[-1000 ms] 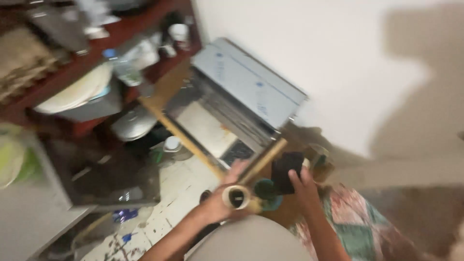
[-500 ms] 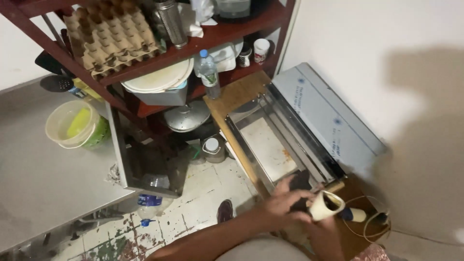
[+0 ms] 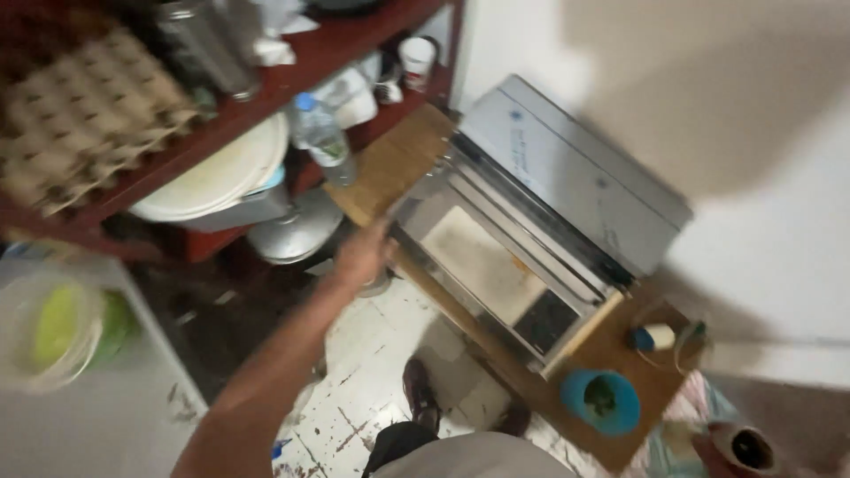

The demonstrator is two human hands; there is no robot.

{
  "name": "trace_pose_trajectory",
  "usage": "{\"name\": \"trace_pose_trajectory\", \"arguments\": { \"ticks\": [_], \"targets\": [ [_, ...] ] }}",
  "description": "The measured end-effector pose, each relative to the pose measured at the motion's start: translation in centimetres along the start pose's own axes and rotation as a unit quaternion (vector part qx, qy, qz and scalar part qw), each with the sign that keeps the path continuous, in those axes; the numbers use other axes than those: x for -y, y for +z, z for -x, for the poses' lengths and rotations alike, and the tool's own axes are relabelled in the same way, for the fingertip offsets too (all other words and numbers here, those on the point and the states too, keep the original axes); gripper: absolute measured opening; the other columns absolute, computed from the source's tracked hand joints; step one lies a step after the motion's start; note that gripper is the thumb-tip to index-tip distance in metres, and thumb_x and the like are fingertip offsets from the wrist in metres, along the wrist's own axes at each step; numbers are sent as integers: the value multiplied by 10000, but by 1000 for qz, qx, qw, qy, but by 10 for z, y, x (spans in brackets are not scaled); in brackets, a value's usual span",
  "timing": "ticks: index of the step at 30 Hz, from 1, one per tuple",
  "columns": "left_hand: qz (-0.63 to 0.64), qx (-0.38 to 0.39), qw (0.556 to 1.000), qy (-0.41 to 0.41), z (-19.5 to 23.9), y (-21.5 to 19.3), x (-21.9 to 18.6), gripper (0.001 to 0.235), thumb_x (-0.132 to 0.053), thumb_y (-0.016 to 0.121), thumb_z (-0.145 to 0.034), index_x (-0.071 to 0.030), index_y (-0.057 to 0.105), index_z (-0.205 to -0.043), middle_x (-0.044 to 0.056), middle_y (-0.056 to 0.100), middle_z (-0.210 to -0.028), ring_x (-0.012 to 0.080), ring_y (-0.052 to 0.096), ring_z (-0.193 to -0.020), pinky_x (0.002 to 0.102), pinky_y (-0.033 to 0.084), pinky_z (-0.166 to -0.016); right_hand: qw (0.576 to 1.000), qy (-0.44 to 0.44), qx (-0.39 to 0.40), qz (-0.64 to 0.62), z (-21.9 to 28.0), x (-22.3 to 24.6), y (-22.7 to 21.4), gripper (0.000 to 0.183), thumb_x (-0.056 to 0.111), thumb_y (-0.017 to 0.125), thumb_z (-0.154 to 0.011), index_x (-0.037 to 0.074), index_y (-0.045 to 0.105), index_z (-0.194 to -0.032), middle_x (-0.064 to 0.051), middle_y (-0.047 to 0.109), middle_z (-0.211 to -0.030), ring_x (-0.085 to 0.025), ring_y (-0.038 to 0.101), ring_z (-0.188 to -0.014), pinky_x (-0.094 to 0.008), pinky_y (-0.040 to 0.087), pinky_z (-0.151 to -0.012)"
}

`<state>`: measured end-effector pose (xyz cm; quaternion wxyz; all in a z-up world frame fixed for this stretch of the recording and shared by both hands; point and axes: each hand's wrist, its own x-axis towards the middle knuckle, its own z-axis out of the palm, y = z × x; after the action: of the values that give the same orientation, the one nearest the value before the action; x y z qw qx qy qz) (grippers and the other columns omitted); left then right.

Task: Using a hand blender to mix ingredients in a bowl in a food preparation area.

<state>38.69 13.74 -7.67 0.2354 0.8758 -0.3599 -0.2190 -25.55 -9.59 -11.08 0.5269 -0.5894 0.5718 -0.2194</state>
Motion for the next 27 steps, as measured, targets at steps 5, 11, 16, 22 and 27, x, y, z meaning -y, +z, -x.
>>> {"name": "trace_pose_trajectory", "arguments": {
  "ticks": [5, 11, 16, 22, 27],
  "targets": [
    [-348, -265, 896, 76, -196, 93, 188, 567, -294, 564, -1075, -135, 453, -1608, 234, 620, -1401, 347, 582, -1322, 329, 426, -1180, 993, -15, -115, 23, 12, 9, -13, 482, 65, 876, -793, -1, 660, -1219, -210, 673, -1189, -323, 598, -1164, -593, 419, -1079],
    [-148, -31, 988, 20, -205, 50, 140, 682, -206, 546, -966, -264, 396, -1630, 184, 524, -1489, 400, 538, -1347, 490, 429, -1144, 982, -12, -187, 20, 15, 42, 13, 490, 80, 886, -820, -35, 682, -1250, -276, 662, -1193, -407, 593, -1233, -653, 421, -1060],
    [-111, 87, 990, 7, -158, 35, 124, 727, -244, 498, -962, -160, 327, -1664, 271, 487, -1529, 428, 505, -1371, 537, 381, -1170, 981, 52, -180, 44, 2, 72, 31, 580, 262, 908, -804, 66, 680, -1300, -234, 668, -1233, -432, 598, -1228, -690, 400, -1044],
    [-145, 28, 984, 96, -59, 22, 136, 547, -204, 495, -1004, -103, 501, -1542, 298, 635, -1331, 481, 612, -1241, 582, 472, -1094, 987, 30, -153, 26, -42, 50, 40, 567, 253, 924, -746, 53, 705, -1229, -234, 686, -1198, -403, 625, -1194, -600, 416, -1033],
    [-152, 63, 983, 78, 63, 27, 144, 494, -158, 535, -956, -95, 583, -1443, 259, 676, -1269, 442, 625, -1236, 541, 486, -1080, 994, 21, -105, 13, -57, 63, 52, 609, 246, 954, -698, 22, 700, -1205, -251, 685, -1172, -405, 637, -1156, -605, 426, -1001]
  ]
}}
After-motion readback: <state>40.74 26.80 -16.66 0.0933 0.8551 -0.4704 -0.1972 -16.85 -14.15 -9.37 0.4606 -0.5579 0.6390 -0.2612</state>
